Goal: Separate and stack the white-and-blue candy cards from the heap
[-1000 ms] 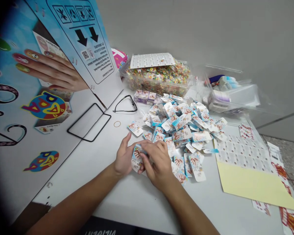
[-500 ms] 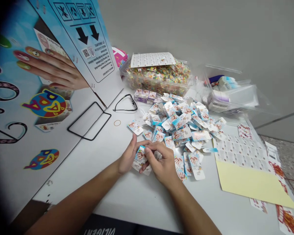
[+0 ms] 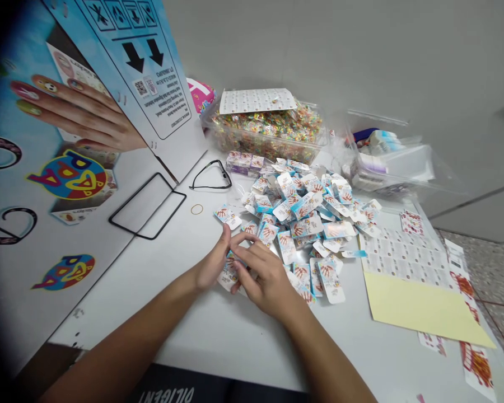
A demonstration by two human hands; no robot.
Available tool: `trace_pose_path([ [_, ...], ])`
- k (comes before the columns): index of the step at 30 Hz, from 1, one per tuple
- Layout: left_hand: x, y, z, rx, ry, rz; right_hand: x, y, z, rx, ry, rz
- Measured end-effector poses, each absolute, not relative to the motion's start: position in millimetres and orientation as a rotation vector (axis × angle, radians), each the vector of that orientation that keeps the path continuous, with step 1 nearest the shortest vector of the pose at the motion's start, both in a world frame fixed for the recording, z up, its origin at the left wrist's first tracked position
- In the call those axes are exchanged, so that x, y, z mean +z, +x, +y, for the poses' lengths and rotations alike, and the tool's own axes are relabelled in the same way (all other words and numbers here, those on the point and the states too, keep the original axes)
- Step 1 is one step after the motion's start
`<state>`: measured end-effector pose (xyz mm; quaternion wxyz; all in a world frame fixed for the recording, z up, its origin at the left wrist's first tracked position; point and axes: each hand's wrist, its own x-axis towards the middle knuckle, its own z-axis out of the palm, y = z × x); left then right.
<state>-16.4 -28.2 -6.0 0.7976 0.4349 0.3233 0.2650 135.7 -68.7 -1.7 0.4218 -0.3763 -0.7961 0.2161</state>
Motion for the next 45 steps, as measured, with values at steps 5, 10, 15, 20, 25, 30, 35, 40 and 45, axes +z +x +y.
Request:
trace_pose_path([
  [5, -6, -15, -25, 0.520, 0.847, 0.597, -2, 142, -67, 0.657, -1.069, -1.797],
  [10, 2, -23, -12, 0.971, 0.911, 0.763, 5, 164, -50, 0.653, -1.127, -0.875],
  [15, 3, -28, -4, 1.224, 0.836, 0.940, 10, 167, -48, 0.601, -1.232, -0.875],
  [20, 0, -25, -5, 1.231, 0.788, 0.959, 12, 158, -60, 0.528, -1.442, -2.094],
  [25, -1, -28, 0, 1.177, 0.915, 1.044, 10, 167, -63, 0.246, -1.703, -2.527],
  [30, -4, -31, -3, 0.790, 1.524, 1.164, 9, 178, -61, 0.190, -1.846, -2.601],
  [35, -9, -22, -22, 0.516, 2.313, 1.256, 17, 189, -57, 0.161, -1.993, -2.521],
  [40, -10, -18, -34, 0.300, 2.490, 1.173, 17, 187, -57, 0.081, -2.058, -2.535],
  [45, -9, -21, -34, 0.091, 2.512, 1.215, 17, 181, -62, 0.086, -2.079, -2.519],
])
